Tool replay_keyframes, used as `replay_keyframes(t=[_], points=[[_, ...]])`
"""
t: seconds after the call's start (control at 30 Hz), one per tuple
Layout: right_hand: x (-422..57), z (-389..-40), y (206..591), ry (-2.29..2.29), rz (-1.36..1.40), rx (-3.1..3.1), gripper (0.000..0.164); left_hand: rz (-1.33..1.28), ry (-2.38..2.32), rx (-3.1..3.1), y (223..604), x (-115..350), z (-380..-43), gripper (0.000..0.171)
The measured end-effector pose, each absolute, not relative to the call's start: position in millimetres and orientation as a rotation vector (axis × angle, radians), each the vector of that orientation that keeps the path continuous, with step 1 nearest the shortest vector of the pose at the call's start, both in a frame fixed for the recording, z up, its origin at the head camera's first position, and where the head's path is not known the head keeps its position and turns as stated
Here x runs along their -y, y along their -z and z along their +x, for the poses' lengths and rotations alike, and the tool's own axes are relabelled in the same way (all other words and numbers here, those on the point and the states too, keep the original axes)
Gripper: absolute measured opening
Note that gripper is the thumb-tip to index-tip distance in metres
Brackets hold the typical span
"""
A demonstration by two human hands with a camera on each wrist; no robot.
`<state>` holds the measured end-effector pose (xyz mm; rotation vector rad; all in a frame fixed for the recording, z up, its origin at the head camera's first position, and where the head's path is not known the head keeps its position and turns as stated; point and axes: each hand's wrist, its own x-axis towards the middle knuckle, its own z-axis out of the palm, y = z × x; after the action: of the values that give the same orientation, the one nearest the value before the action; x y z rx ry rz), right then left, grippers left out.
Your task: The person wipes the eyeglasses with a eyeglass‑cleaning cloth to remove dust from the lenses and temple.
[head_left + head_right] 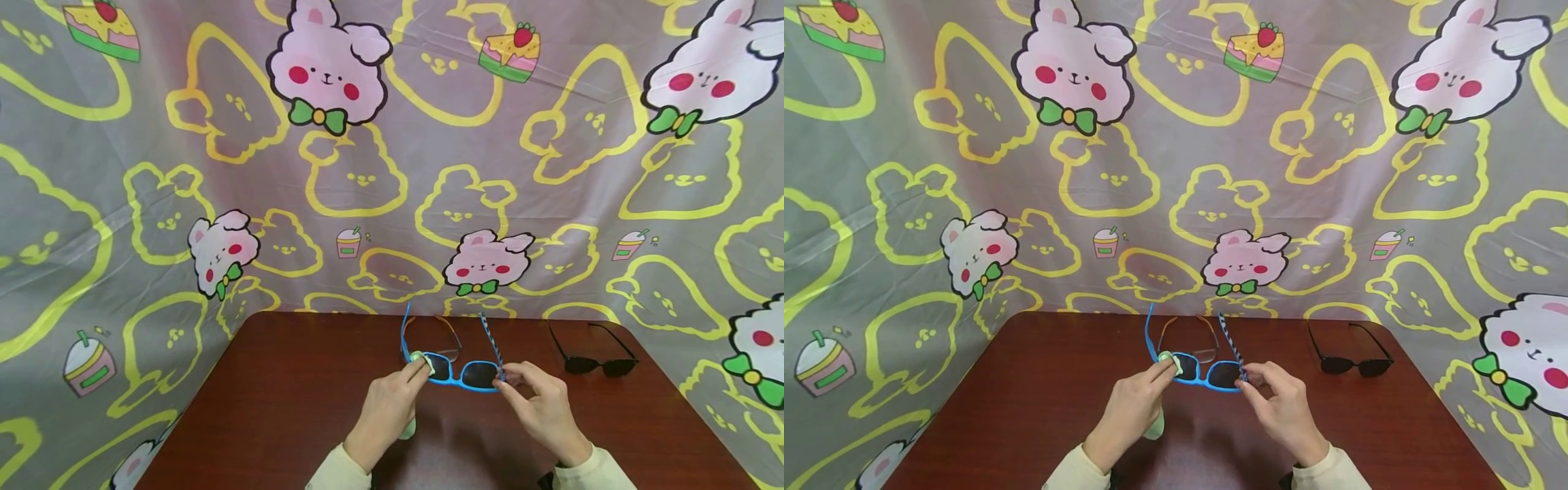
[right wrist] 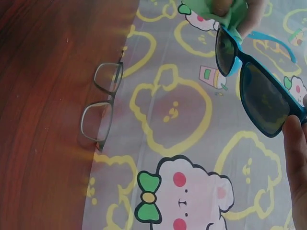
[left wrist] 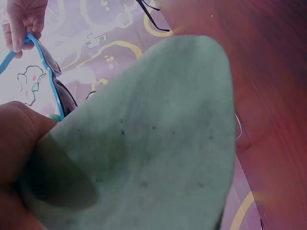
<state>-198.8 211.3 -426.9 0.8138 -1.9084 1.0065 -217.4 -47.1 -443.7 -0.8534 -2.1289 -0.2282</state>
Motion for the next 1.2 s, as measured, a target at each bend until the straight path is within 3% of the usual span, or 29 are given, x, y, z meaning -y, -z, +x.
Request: replay_keyframes(t=[0.47,0.67,0.9,1.2], points=[[-195,-178,393,-0.974,0.857,1.886,0.035,-0.878,0.237,2.188,441,49,-214,0.045],[-196,-181,394,-0.969,0.898,1.875,0.032,-0.839,0.201,2.209,440,47,-212,0.046],[-208,-198,424,-0.989,0.861,1.912,0.046,-0.804,0.142,2.228,443,46,-210,0.053],[-210,-197,427,-0.998,0.874,1.974,0.043,-0.792,0.108,2.242,441,44,-210,0.052]])
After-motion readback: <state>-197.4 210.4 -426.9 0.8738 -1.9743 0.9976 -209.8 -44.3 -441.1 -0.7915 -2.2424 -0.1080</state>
